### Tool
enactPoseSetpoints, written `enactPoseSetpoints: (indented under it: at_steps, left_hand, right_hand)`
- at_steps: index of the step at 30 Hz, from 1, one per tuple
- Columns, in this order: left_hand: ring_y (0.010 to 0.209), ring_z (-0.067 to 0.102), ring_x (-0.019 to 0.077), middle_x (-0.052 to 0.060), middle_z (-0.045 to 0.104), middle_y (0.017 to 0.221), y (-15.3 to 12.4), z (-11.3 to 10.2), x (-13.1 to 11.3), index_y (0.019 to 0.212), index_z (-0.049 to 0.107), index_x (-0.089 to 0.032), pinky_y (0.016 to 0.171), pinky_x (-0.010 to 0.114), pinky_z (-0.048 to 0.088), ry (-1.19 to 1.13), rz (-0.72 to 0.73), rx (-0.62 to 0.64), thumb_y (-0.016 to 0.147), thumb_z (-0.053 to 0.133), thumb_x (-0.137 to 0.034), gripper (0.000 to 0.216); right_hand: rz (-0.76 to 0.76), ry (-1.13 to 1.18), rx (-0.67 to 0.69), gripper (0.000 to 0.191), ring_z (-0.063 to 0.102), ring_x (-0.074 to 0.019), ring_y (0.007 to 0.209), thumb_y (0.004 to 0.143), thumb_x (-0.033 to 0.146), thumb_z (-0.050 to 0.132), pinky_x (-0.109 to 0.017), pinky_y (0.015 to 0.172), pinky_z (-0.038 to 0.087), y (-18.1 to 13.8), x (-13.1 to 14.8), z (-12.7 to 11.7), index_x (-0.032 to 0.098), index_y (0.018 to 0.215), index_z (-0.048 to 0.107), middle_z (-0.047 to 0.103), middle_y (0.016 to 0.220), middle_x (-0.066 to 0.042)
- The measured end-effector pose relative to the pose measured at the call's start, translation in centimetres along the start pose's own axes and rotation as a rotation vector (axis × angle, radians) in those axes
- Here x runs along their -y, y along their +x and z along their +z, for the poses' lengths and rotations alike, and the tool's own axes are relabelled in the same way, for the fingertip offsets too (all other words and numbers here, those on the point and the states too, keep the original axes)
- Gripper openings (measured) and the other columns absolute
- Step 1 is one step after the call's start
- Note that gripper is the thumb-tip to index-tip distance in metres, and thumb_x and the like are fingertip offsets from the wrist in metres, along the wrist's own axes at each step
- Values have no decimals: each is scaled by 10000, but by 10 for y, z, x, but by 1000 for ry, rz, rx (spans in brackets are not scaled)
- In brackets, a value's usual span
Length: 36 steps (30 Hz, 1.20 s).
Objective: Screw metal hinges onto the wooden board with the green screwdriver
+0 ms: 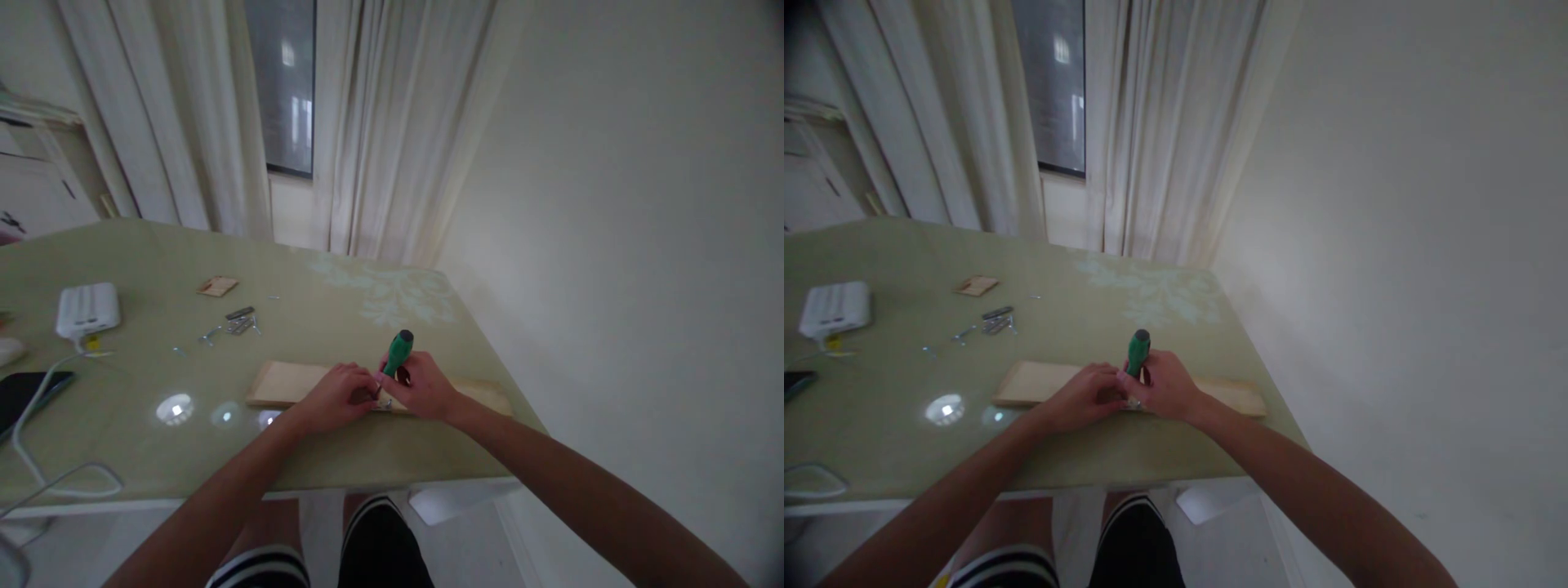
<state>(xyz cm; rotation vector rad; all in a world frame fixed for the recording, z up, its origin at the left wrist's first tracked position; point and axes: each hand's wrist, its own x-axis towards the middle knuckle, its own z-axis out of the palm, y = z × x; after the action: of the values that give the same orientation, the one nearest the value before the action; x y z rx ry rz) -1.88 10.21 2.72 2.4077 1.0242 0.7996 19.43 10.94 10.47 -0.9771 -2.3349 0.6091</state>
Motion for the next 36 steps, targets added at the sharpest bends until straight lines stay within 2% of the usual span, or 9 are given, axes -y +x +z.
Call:
enactPoseSetpoints:
  at_steps: [8,13,21,23,27,29,31,33,36]
  left_hand:
    - [828,643,200,17,714,845,0,2,0,871,688,-211,775,309,414,13,3,-18,942,705,-319,130]
    - [852,651,202,15,719,854,0,1,-1,883,701,-213,798,314,412,29,35,-3,957,692,-306,119]
    - [833,645,183,20,726,857,2,1,-2,853,715,-204,782,306,412,11,63,-8,1024,643,-357,241]
    - [818,641,182,18,721,834,2,2,-1,831,713,-201,779,310,410,24,61,-14,1022,650,-363,258]
    - [803,644,177,8,716,806,2,2,-1,819,724,-201,782,305,413,9,39,-20,992,697,-367,241]
    - [795,641,175,8,716,805,2,2,-1,817,730,-202,772,299,412,1,34,-25,984,708,-359,231]
    - [790,638,175,10,719,805,2,2,-1,822,737,-204,769,296,411,-4,35,-29,985,708,-367,233]
    - [787,638,175,15,722,807,3,3,0,825,745,-206,766,296,410,-7,40,-30,996,695,-396,260]
    - [785,639,178,25,724,805,3,4,1,813,750,-204,760,301,410,1,47,-35,1004,678,-450,319]
  right_hand:
    - [19,10,55,171,520,-120,569,939,322,652,-247,603,383,2,2,1,180,872,722,627,670,13]
    - [45,88,174,157,509,-116,599,916,254,637,-240,587,371,5,7,-8,177,794,700,577,645,26]
    - [231,334,276,116,605,-130,585,883,271,623,-263,603,486,1,-3,-14,188,889,704,635,720,20]
    - [210,271,252,178,582,-137,585,913,351,641,-271,600,463,5,0,-20,189,853,687,611,680,24]
    - [147,9,-5,369,518,-142,634,856,539,774,-275,616,395,17,18,-44,196,798,652,594,657,27]
    - [116,-46,-19,372,503,-138,633,874,554,764,-273,614,375,23,27,-59,193,836,679,605,671,24]
    - [80,-108,63,337,519,-143,650,949,520,689,-278,637,377,27,35,-74,190,882,699,638,707,8]
    - [25,-149,207,286,565,-156,725,1011,455,610,-286,698,404,31,41,-87,187,980,705,701,825,-27]
    - [-65,-167,446,221,595,-172,817,1020,375,586,-286,742,427,36,50,-99,199,1121,671,736,980,-56]
